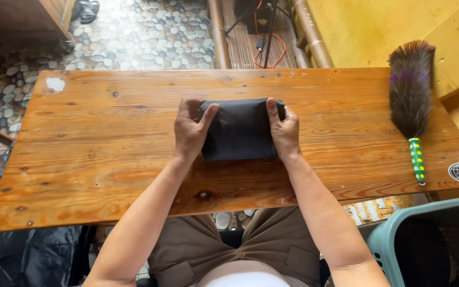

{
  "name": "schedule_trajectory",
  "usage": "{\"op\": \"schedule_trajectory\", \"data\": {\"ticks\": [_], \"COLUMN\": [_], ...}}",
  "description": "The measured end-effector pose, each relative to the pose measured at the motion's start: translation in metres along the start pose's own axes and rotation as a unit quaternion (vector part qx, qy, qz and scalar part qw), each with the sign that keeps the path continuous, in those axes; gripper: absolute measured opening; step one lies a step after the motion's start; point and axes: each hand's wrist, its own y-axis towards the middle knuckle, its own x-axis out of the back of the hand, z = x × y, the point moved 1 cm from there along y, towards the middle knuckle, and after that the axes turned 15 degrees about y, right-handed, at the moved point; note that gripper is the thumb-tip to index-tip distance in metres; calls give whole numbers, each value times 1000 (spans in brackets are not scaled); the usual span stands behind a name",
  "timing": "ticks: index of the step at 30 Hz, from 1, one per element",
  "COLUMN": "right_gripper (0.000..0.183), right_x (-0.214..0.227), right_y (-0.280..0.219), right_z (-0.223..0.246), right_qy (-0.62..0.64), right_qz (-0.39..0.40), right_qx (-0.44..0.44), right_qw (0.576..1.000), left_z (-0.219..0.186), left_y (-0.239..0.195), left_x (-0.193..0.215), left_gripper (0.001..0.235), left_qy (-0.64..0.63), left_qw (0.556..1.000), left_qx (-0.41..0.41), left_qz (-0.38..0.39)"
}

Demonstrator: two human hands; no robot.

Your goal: The person folds a large black plastic bag on a wooden table, using a brush to smooth and press the folds. They repeatedly fold the bag into a smaller, compact rectangular shape, ensuring the edges are aligned.

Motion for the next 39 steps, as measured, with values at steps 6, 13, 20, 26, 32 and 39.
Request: {"op": "schedule_trajectory", "data": {"ticks": [6, 13, 20, 26, 32, 39], "right_gripper": [46, 46, 47, 46, 46, 47], "right_x": [-7, 13, 13, 4, 22, 7], "right_y": [-2, 8, 7, -10, 2, -7], "right_z": [12, -13, 4, 32, -10, -20], "right_qy": [-10, 8, 25, 21, 28, 38], "right_qz": [-15, -40, -27, -49, -18, -9], "right_qx": [13, -10, 7, 45, 113, 124], "right_qw": [1000, 999, 999, 998, 993, 991], "left_z": [-5, -7, 22, 16, -20, 8], "left_y": [-2, -3, 7, -5, -9, -8], "left_x": [-3, -5, -14, -16, -5, -11], "left_gripper": [44, 23, 24, 32, 28, 29], "left_qy": [-47, -269, -269, -213, -167, -153], "left_qw": [998, 956, 939, 957, 970, 985], "left_qx": [-40, -59, -125, -108, -83, 29], "left_qz": [-20, 99, 172, 167, 155, 80]}}
